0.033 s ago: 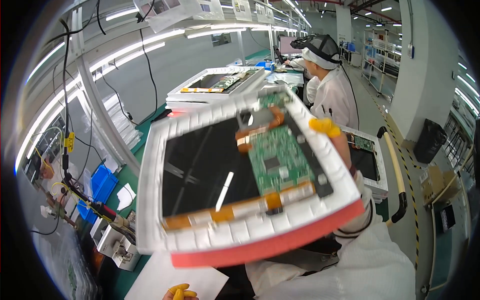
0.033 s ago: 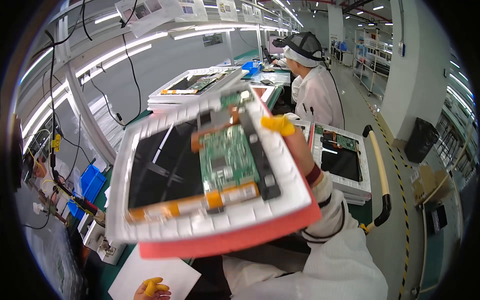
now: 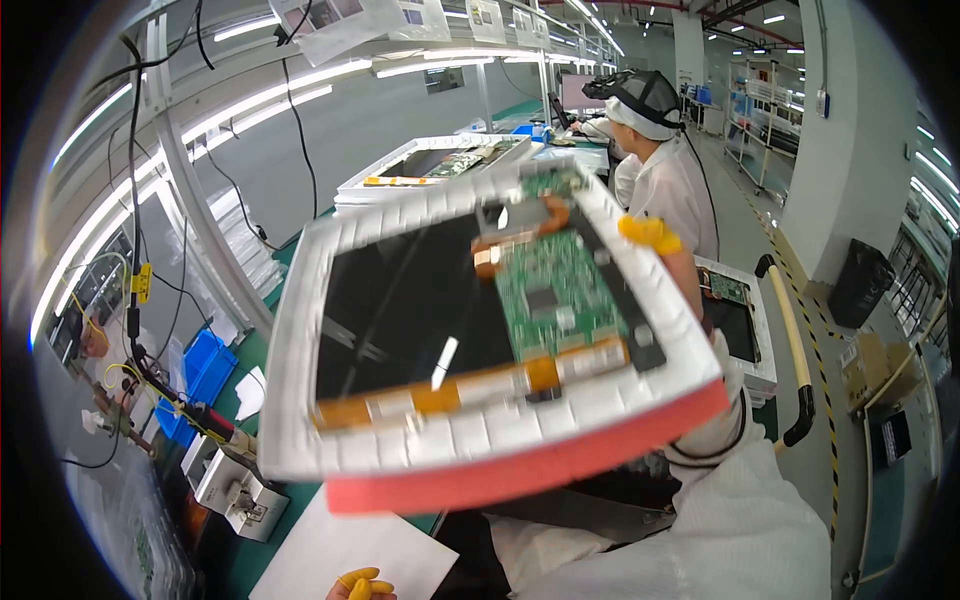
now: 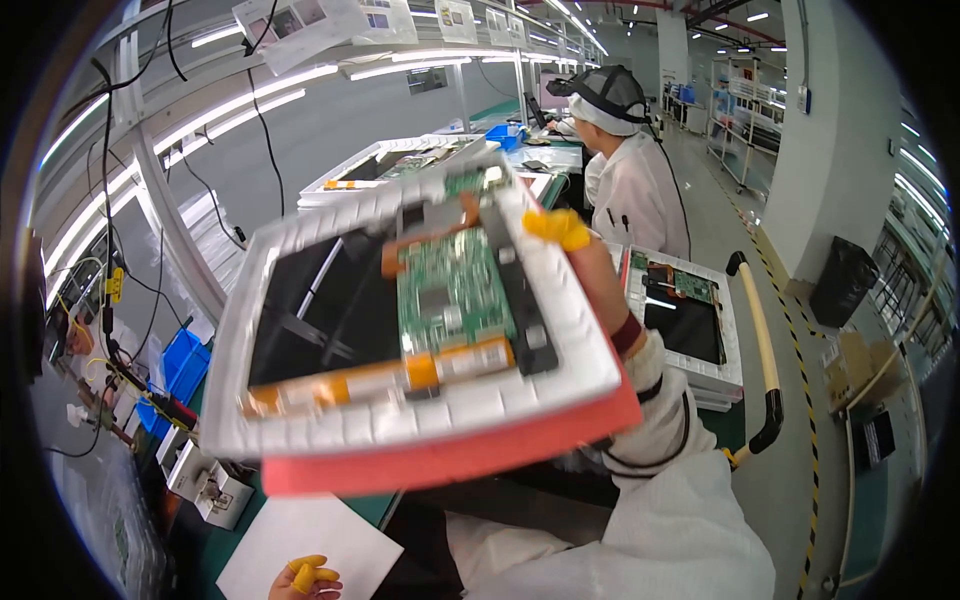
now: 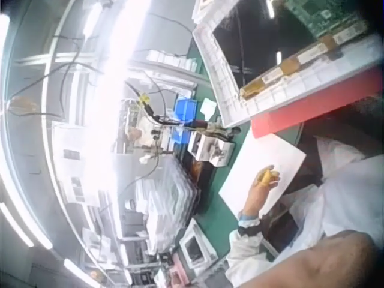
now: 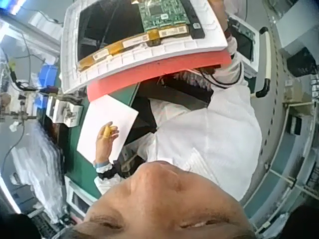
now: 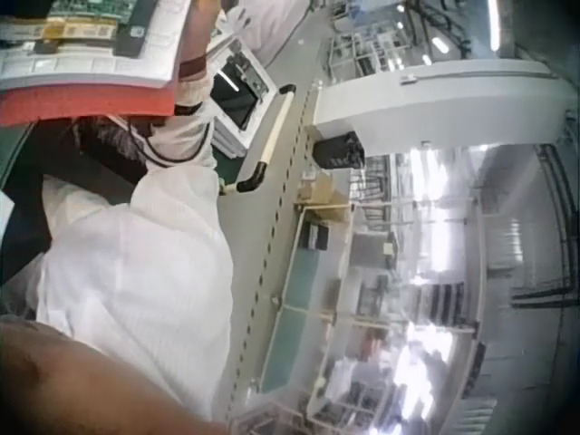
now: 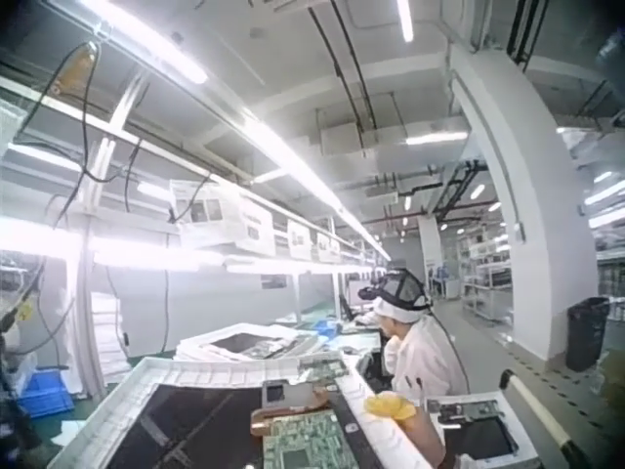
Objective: The person wipes a circuit board with a cloth, presses it onto a screen assembly, and places the unit onto a stack. They then take a new screen assembly, position a circuit board and a black panel onto it, and drive screws into the board using a power screwdriver.
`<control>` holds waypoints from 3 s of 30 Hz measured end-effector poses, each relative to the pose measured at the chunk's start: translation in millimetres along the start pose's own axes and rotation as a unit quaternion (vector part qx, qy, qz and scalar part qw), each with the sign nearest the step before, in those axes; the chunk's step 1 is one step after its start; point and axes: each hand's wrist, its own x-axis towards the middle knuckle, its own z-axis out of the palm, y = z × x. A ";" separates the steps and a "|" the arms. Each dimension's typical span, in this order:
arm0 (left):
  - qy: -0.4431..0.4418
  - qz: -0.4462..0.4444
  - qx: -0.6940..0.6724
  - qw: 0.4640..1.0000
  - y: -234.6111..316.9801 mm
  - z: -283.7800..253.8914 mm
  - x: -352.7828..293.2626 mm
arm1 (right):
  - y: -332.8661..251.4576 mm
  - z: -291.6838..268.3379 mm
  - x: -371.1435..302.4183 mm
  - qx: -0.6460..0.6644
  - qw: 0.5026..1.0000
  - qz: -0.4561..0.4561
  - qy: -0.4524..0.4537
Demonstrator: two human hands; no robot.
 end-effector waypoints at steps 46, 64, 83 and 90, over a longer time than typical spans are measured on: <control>0.063 -0.055 0.039 0.996 -10.0 -16.2 11.0 | -81.6 -49.6 325.8 -0.097 0.974 -0.138 0.152; 0.085 -0.064 0.042 0.993 -5.1 -10.1 10.7 | -91.9 -38.1 285.7 -0.552 0.756 -0.008 0.352; 0.092 -0.059 0.031 0.994 -11.6 -17.7 9.5 | -76.7 -69.2 288.2 -0.580 0.726 -0.131 0.346; 0.068 -0.062 0.039 0.995 -6.6 -10.8 14.9 | -81.4 -53.4 266.4 -0.539 0.748 -0.056 0.382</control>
